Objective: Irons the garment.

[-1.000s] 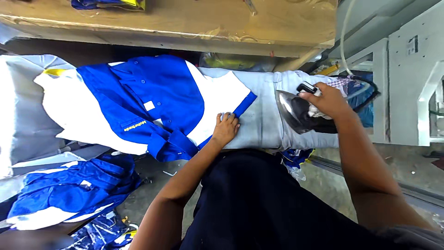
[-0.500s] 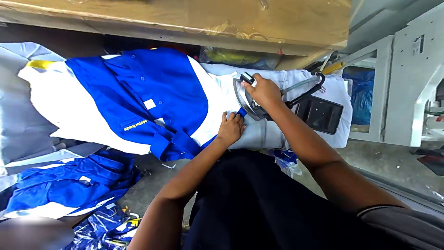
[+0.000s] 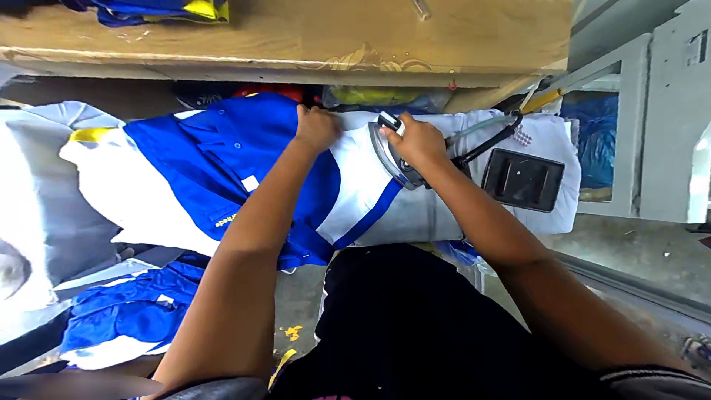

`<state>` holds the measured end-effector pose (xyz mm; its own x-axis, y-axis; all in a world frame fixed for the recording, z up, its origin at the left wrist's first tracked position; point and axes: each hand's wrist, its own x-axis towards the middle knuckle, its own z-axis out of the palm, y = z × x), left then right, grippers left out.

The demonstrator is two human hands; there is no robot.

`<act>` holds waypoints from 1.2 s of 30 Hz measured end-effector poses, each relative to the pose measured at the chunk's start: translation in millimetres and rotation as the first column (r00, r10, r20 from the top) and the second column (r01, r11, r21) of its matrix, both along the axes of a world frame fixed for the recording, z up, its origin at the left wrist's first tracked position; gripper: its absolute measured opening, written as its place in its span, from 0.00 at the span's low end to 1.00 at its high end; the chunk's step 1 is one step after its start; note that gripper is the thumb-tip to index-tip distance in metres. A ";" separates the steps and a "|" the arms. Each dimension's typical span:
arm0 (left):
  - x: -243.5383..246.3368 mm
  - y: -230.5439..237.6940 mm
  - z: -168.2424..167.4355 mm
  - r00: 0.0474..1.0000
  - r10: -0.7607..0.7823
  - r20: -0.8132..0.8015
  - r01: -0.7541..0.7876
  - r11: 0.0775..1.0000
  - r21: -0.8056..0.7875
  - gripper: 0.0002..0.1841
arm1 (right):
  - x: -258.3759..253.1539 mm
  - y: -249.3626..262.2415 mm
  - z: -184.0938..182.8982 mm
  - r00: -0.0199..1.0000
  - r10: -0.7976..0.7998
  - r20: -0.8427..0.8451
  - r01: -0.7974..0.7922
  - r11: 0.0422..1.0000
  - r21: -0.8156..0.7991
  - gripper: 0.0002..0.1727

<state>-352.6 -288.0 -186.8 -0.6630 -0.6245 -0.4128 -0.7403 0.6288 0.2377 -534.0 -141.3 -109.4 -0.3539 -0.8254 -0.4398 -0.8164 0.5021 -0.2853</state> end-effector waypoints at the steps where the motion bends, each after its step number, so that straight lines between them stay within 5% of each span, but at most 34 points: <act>1: 1.5 0.2 0.8 1.000 0.005 0.014 -0.005 1.000 0.008 0.20 | -0.6 -1.2 0.3 1.000 -0.011 0.007 0.011 1.000 -0.009 0.35; 20: -5.6 0.4 5.3 0.992 0.064 0.111 -0.072 0.995 0.071 0.20 | 14.3 -26.4 2.6 0.987 0.159 0.014 -0.159 0.987 0.025 0.37; 26: -0.4 5.2 11.1 0.995 0.100 -0.027 -0.101 0.995 -0.008 0.21 | 19.0 -34.7 3.8 0.986 0.162 0.035 -0.162 0.987 -0.022 0.36; 30: 30.3 54.2 42.7 0.921 0.196 -0.338 -0.227 0.972 -0.054 0.19 | 9.2 -14.6 2.5 0.986 0.165 0.040 -0.165 0.986 -0.010 0.36; 33: 48.8 139.2 49.8 0.937 0.187 -0.294 -0.156 0.980 0.126 0.20 | 8.1 -9.5 0.5 0.989 0.146 0.032 -0.145 0.989 -0.018 0.37; 36: 50.8 210.2 17.9 0.953 0.079 -0.294 0.009 0.958 0.288 0.20 | 15.2 -11.9 3.8 0.991 0.126 0.048 -0.122 0.990 -0.068 0.37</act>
<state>-301.8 -77.8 -168.8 -0.7628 -0.5365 -0.3610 -0.6272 0.4776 0.6153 -518.7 -153.3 -105.5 -0.2250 -0.8889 -0.3991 -0.8545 0.3768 -0.3575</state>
